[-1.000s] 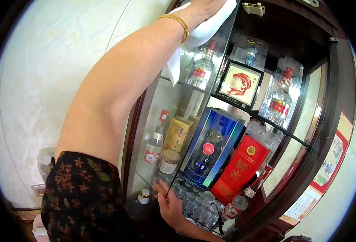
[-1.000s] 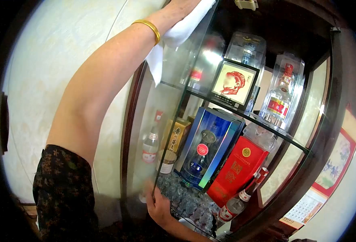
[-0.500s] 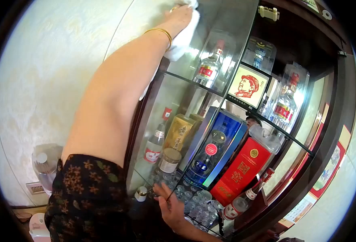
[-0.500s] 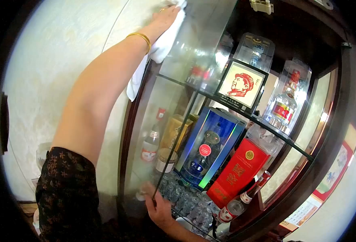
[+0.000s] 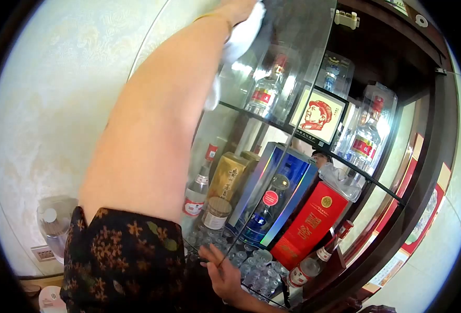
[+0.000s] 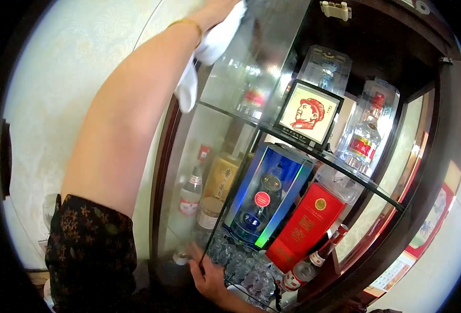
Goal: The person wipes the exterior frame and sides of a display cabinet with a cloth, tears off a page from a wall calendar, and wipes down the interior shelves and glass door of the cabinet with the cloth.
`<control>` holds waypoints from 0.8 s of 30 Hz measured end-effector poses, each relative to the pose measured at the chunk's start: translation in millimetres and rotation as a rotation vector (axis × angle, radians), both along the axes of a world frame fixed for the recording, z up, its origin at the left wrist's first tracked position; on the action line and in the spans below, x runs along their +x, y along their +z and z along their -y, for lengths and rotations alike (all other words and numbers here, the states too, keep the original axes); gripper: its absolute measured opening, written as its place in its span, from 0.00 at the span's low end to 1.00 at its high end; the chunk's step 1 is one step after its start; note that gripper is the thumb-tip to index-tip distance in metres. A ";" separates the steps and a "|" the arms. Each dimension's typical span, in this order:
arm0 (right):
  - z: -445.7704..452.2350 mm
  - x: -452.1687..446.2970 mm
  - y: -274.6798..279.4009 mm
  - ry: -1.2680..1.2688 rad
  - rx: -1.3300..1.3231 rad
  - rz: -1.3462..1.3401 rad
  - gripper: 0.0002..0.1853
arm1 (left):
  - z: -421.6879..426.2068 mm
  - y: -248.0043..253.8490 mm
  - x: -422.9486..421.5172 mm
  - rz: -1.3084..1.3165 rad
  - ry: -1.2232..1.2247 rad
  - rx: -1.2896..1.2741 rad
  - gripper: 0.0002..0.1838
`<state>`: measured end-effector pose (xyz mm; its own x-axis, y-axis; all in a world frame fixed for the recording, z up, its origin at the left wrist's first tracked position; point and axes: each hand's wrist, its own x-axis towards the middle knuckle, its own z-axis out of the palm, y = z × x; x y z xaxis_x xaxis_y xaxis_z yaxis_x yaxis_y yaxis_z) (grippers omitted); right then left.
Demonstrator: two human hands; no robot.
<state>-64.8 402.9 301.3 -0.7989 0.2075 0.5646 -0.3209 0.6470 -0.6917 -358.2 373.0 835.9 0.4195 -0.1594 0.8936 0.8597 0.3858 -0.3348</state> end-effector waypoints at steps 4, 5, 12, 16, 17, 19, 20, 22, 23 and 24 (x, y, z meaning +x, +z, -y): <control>4.6 -0.7 0.2 0.013 0.055 -0.065 0.22 | 8.6 -74.1 -28.2 0.460 0.214 -0.159 0.21; 5.7 -1.7 0.0 0.025 0.059 -0.060 0.22 | 3.6 -81.5 -38.7 0.408 0.148 -0.124 0.21; 9.6 -1.3 -1.0 -0.017 0.041 -0.092 0.22 | 4.0 -202.3 -2.6 0.518 -0.029 -0.079 0.20; 17.9 -1.0 4.5 -0.037 -0.030 -0.088 0.22 | 23.8 -309.6 73.4 0.644 -0.339 -0.002 0.13; 13.4 -4.4 -2.5 -0.059 -0.012 -0.110 0.22 | 31.3 -338.5 89.7 0.615 -0.336 -0.028 0.12; 17.2 -1.5 0.7 -0.070 -0.001 -0.104 0.21 | 40.5 -391.0 117.9 0.679 -0.430 -0.050 0.08; 19.0 -1.0 3.2 -0.097 0.014 -0.105 0.21 | 51.4 -414.8 133.5 0.722 -0.515 -0.102 0.08; 24.7 1.1 11.4 -0.066 -0.034 -0.159 0.20 | 73.2 -437.5 154.2 0.788 -0.729 -0.163 0.08; 23.2 4.4 14.3 -0.117 0.030 -0.026 0.21 | 88.8 -437.9 165.3 0.842 -0.840 -0.196 0.08; 21.2 5.7 17.6 -0.164 0.092 0.101 0.21 | 99.6 -433.8 175.7 0.841 -0.825 -0.203 0.08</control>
<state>-59.1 381.7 318.9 -0.8123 0.2906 0.5056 -0.1379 0.7468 -0.6506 -182.5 273.4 402.1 -0.4713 0.0702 0.8792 0.8020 -0.3808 0.4603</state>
